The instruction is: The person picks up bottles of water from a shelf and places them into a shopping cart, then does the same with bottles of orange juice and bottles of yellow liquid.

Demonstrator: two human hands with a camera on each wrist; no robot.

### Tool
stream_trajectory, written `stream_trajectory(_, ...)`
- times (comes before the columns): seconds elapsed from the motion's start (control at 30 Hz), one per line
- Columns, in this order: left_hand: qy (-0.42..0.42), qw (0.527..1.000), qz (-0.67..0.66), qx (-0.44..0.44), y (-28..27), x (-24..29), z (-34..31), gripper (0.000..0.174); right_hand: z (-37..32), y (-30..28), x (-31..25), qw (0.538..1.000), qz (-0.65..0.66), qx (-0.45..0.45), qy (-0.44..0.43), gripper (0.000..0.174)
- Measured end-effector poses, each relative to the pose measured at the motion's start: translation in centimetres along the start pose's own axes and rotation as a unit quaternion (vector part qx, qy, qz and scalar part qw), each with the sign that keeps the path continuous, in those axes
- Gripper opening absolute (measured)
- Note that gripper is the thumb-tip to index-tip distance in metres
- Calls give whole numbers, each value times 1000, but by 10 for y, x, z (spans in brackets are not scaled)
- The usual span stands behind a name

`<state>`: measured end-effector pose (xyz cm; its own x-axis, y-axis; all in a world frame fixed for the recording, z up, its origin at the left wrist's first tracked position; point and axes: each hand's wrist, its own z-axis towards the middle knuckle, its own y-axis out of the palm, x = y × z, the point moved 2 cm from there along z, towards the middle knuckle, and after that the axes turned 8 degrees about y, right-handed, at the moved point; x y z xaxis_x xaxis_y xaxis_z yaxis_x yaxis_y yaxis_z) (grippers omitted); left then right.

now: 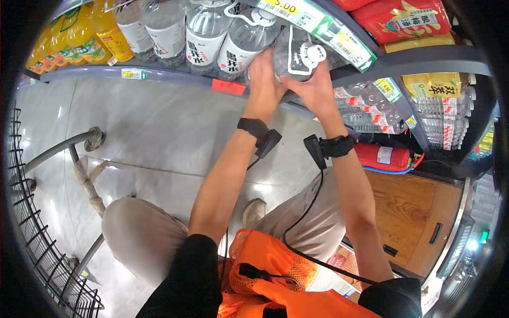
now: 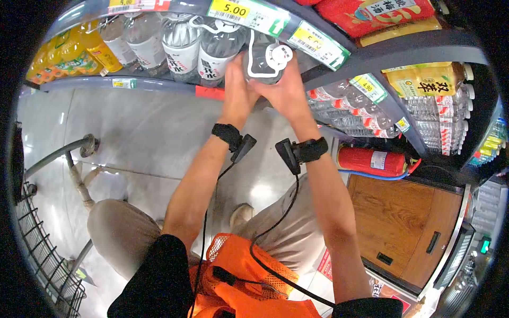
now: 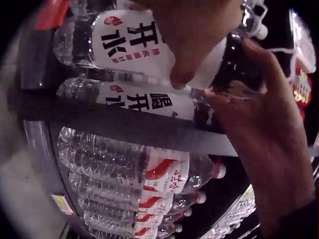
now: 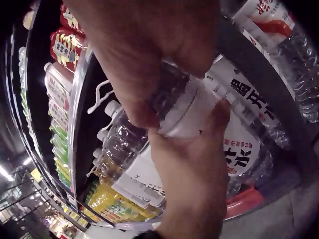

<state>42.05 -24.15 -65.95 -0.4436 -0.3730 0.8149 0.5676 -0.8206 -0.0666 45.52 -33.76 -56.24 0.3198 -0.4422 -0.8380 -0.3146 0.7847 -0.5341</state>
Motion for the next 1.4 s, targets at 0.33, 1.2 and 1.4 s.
stream_trajectory(0.33, 12, 992, 125, -9, 9, 15, 2, 88, 23, 18, -1, 976, -66, 191, -81, 76)
stream_trajectory(1.2, -7, 998, 59, -5, -22, 14, -11, 60, 33, 3, -24, 977, -184, 105, -42, 41)
stream_trajectory(1.4, -25, 999, 26, -20, -30, 20, -2, 56, 25, -5, -29, 992, -100, 56, -55, 46)
